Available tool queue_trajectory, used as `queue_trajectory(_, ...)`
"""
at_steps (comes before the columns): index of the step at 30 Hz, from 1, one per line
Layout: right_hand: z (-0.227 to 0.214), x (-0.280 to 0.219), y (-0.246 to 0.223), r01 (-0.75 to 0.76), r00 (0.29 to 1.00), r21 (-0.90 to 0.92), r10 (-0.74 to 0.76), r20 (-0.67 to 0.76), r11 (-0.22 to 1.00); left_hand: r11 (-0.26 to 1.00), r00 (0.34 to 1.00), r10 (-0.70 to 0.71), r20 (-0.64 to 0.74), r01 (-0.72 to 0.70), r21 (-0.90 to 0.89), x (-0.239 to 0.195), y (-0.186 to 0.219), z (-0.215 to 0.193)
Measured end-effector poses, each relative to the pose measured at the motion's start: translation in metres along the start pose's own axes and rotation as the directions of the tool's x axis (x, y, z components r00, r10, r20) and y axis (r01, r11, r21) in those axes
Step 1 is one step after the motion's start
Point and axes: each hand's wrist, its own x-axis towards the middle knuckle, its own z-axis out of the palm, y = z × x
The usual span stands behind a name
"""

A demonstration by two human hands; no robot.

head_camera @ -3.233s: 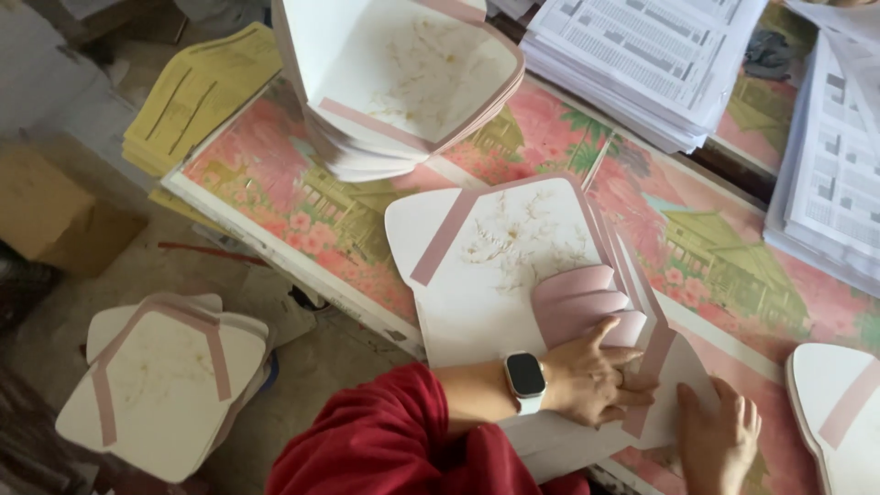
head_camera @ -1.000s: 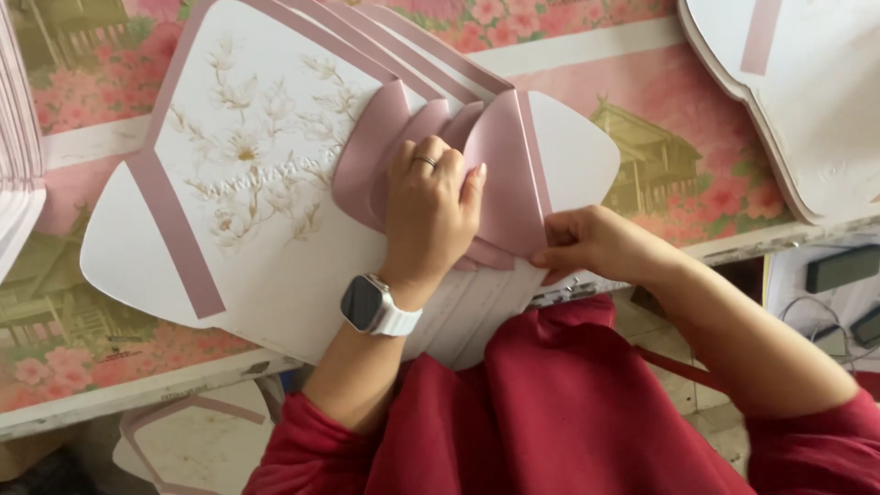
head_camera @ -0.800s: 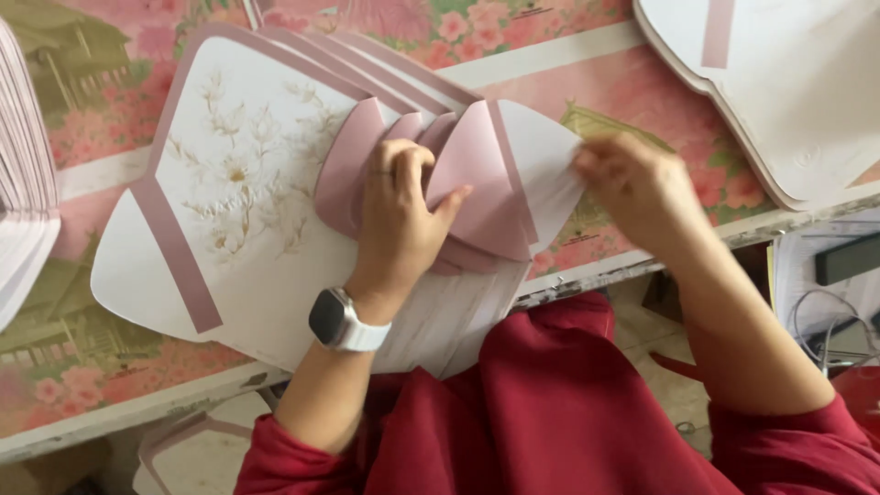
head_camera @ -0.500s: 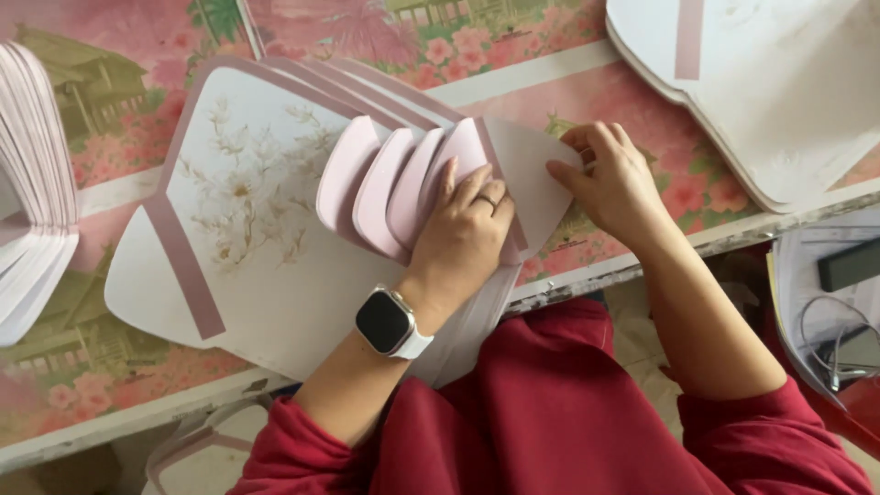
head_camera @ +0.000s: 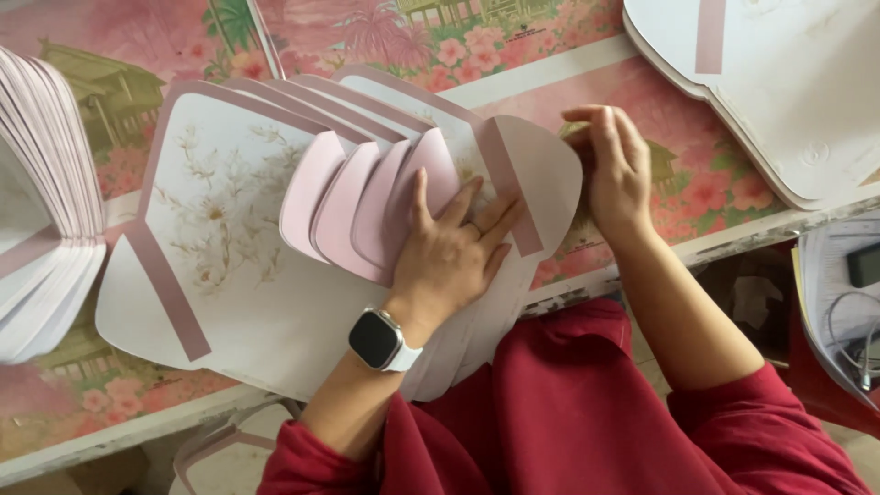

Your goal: Folding paper templates into envelopes by creasing the side and bottom flaps

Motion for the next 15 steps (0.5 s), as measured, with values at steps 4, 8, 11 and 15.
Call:
queue_trajectory(4,0.025,-0.001,-0.013,-0.073,0.977,0.272,0.015,0.212,0.96,0.999,0.998,0.007,-0.064,-0.01,-0.041,-0.001,-0.001,-0.001)
queue_trajectory(8,0.052,-0.014,-0.032,0.101,0.954,0.294,-0.176,0.241,0.95,0.997,0.998,0.006,-0.056,-0.01,-0.072,0.001,-0.001,-0.005)
queue_trajectory(11,0.068,-0.021,-0.011,0.25,0.95,0.071,-0.259,0.177,0.966,0.998,0.999,-0.006,-0.053,0.003,-0.063,0.004,-0.001,-0.004)
queue_trajectory(15,0.071,-0.03,-0.021,0.386,0.91,-0.092,-0.362,0.203,0.918,0.998,1.0,0.007,-0.007,-0.008,-0.061,0.001,-0.009,-0.018)
